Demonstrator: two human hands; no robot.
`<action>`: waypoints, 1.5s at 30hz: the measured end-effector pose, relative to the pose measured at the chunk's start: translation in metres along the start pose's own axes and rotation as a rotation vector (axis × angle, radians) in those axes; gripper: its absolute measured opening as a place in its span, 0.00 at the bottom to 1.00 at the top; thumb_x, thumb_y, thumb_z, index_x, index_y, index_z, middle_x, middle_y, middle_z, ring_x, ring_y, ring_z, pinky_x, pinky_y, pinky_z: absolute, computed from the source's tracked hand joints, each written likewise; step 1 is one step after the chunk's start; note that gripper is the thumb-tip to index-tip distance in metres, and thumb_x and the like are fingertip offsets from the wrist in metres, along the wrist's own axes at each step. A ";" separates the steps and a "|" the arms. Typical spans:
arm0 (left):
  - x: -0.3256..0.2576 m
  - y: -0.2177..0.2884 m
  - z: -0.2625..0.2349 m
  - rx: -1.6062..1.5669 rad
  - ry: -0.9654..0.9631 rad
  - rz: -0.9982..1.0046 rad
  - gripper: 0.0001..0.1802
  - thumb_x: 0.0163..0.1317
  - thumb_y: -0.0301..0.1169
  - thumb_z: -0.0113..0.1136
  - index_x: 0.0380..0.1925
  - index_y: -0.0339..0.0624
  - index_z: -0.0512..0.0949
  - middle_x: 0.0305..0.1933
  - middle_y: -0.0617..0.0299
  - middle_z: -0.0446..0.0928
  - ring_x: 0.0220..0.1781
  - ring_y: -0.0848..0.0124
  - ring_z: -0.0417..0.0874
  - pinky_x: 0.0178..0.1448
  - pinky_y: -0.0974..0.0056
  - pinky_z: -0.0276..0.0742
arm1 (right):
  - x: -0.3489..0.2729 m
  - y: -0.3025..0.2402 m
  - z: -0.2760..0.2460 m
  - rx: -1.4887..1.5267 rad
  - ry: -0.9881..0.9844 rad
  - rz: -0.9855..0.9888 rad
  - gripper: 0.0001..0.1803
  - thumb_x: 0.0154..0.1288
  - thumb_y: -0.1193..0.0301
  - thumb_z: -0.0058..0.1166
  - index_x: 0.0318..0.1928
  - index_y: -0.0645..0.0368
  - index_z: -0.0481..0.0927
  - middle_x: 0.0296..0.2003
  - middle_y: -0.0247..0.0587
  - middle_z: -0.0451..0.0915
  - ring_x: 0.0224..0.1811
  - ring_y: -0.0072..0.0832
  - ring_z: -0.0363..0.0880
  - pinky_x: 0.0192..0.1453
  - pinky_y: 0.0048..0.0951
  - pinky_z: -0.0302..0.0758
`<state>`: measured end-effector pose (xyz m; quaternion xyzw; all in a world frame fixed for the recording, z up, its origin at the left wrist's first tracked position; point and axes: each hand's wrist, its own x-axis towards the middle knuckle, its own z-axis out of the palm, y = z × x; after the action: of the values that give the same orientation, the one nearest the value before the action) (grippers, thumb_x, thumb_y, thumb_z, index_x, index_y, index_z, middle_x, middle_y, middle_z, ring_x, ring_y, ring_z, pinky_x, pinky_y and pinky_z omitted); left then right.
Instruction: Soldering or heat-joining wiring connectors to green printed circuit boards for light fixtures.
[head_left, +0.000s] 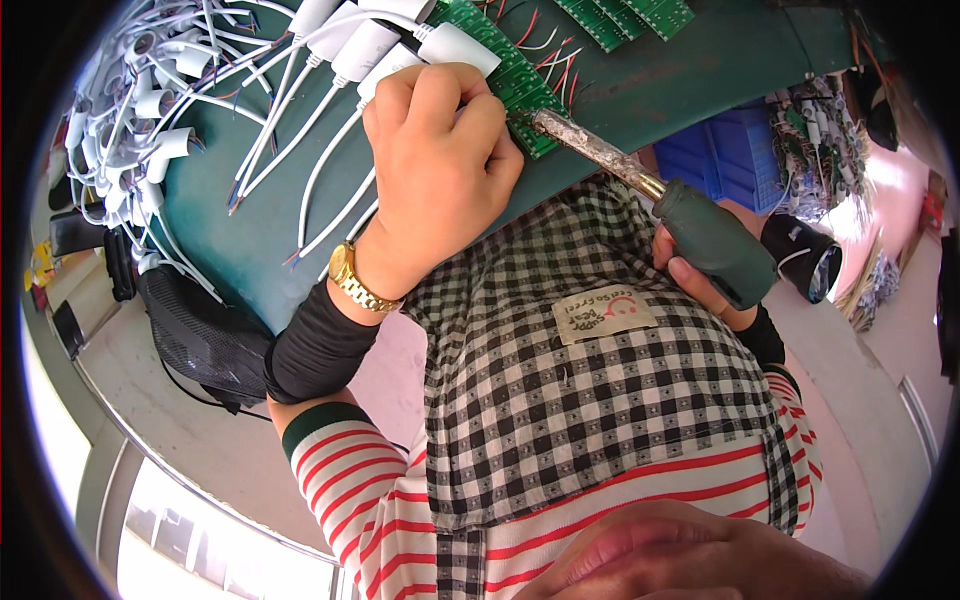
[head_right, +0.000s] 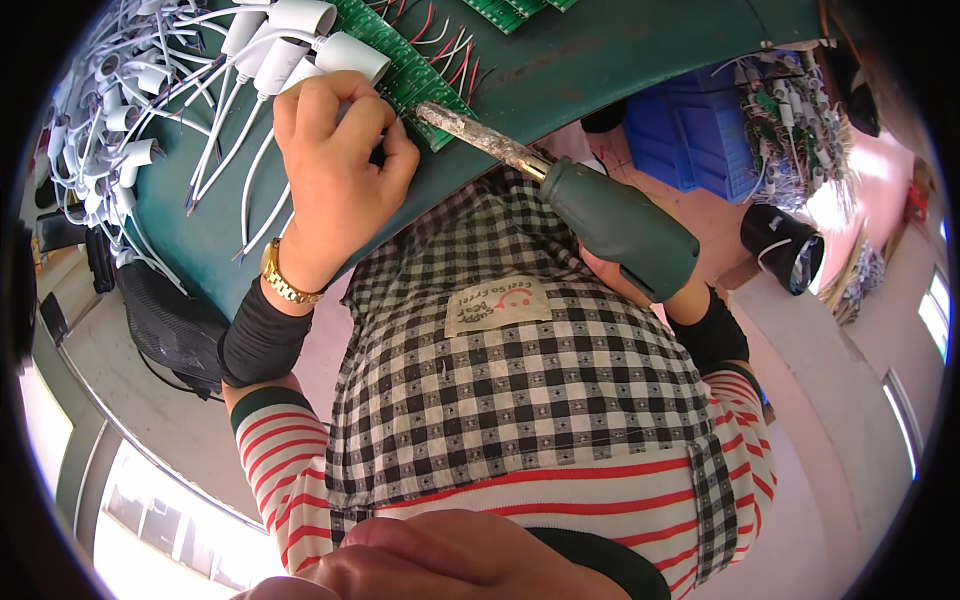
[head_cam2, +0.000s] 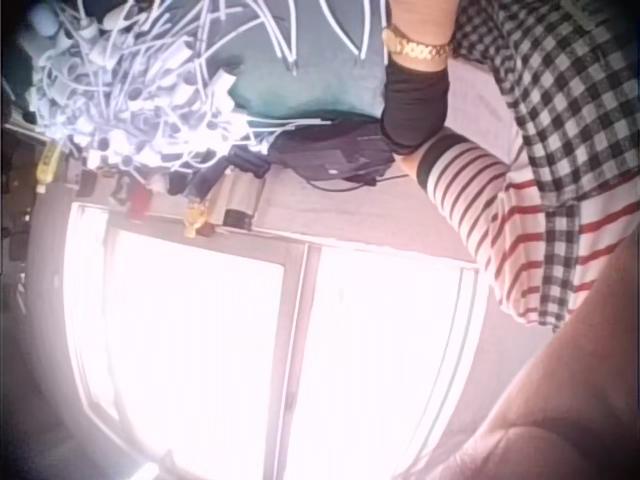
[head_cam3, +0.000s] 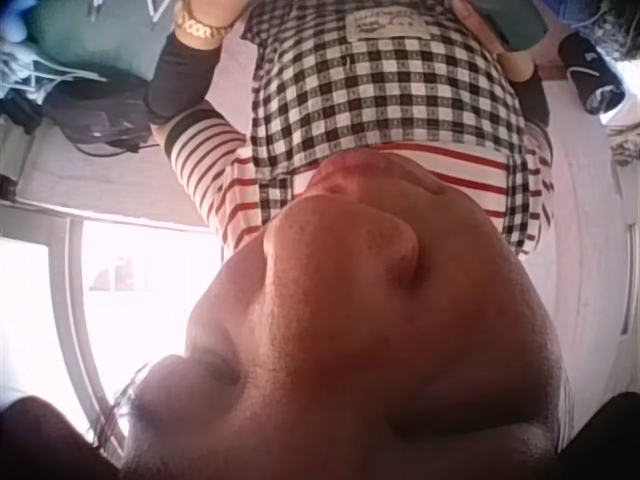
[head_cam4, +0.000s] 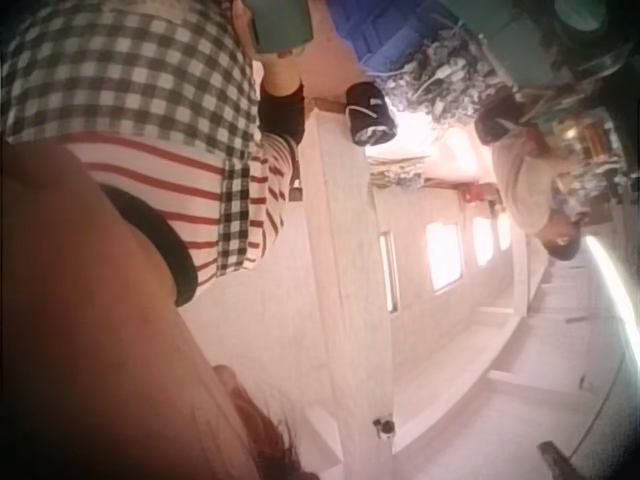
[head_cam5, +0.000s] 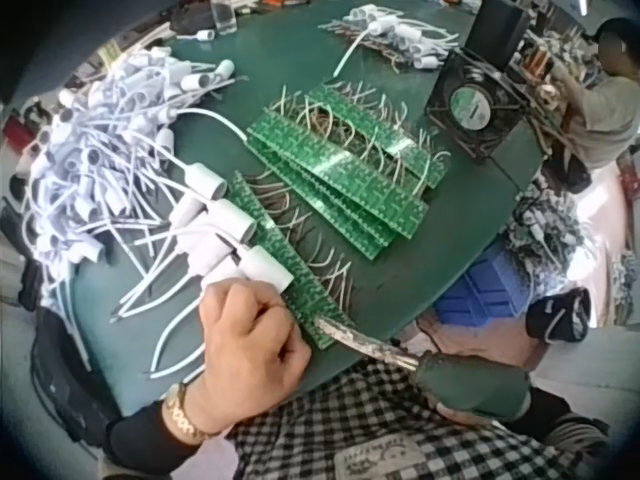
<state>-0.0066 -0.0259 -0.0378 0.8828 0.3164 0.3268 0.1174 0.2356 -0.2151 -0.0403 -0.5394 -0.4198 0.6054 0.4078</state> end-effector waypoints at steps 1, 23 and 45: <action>0.000 0.000 0.001 -0.001 0.000 -0.002 0.09 0.36 0.22 0.61 0.21 0.43 0.75 0.38 0.64 0.71 0.43 0.60 0.68 0.45 0.58 0.61 | 0.000 -0.002 0.004 -0.001 -0.001 0.002 0.10 0.57 0.74 0.54 0.40 0.62 0.72 0.30 0.40 0.74 0.32 0.26 0.72 0.39 0.28 0.70; -0.001 -0.001 0.003 -0.003 0.027 0.003 0.10 0.35 0.23 0.61 0.22 0.44 0.75 0.38 0.65 0.70 0.42 0.61 0.69 0.44 0.58 0.62 | 0.013 -0.051 0.021 0.008 0.035 -0.097 0.23 0.59 0.75 0.52 0.55 0.70 0.67 0.32 0.44 0.73 0.34 0.29 0.70 0.43 0.31 0.70; 0.005 0.004 -0.001 0.039 -0.029 -0.006 0.07 0.39 0.24 0.59 0.22 0.39 0.75 0.38 0.64 0.71 0.43 0.61 0.70 0.44 0.59 0.63 | 0.014 -0.039 0.014 0.014 -0.033 0.053 0.08 0.59 0.77 0.52 0.40 0.66 0.75 0.33 0.38 0.76 0.34 0.27 0.73 0.41 0.26 0.70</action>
<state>-0.0027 -0.0263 -0.0325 0.8886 0.3234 0.3076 0.1056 0.2217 -0.1907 -0.0070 -0.5373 -0.4079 0.6279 0.3882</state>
